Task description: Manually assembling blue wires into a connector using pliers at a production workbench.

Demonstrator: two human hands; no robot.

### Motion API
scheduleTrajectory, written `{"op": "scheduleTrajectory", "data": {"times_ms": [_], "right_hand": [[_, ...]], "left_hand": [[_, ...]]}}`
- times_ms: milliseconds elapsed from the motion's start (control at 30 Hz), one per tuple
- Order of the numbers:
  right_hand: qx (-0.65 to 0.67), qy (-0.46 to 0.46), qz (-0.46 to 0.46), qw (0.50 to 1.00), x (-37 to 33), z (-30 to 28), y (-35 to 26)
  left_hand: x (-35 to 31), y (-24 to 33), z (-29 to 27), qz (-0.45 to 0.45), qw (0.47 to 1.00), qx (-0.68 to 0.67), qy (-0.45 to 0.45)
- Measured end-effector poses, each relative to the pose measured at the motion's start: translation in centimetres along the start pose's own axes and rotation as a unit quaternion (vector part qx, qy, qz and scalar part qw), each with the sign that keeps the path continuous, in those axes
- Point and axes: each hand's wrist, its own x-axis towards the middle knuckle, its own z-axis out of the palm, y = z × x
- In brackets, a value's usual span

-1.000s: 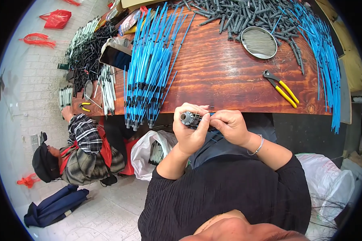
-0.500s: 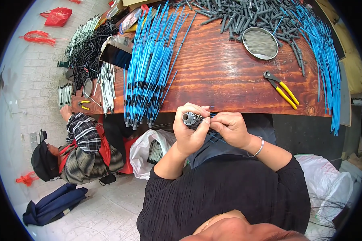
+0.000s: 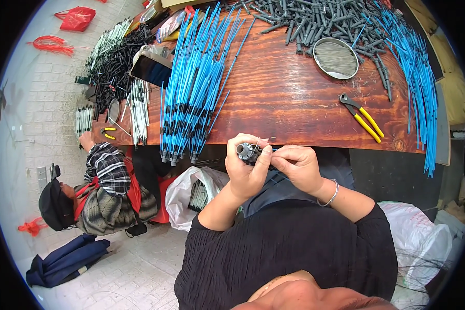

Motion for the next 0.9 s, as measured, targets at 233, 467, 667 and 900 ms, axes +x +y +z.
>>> {"op": "scheduleTrajectory", "data": {"times_ms": [233,467,667,900], "right_hand": [[0.025,-0.011,0.006,1.0,0.0,0.1,-0.2],[0.05,-0.041,0.021,0.998,-0.2,0.1,-1.0],[0.024,-0.082,0.029,0.996,-0.7,1.3,-2.1],[-0.355,-0.045,-0.216,0.909,0.5,0.1,-3.6]], "left_hand": [[0.0,0.0,-0.4,-0.001,1.0,0.003,-0.003],[1.1,0.5,-2.1,-0.029,0.977,-0.182,-0.111],[1.5,0.5,-4.0,-0.061,0.934,-0.3,-0.184],[-0.2,1.8,-5.5,-0.079,0.981,-0.176,0.013]]}}
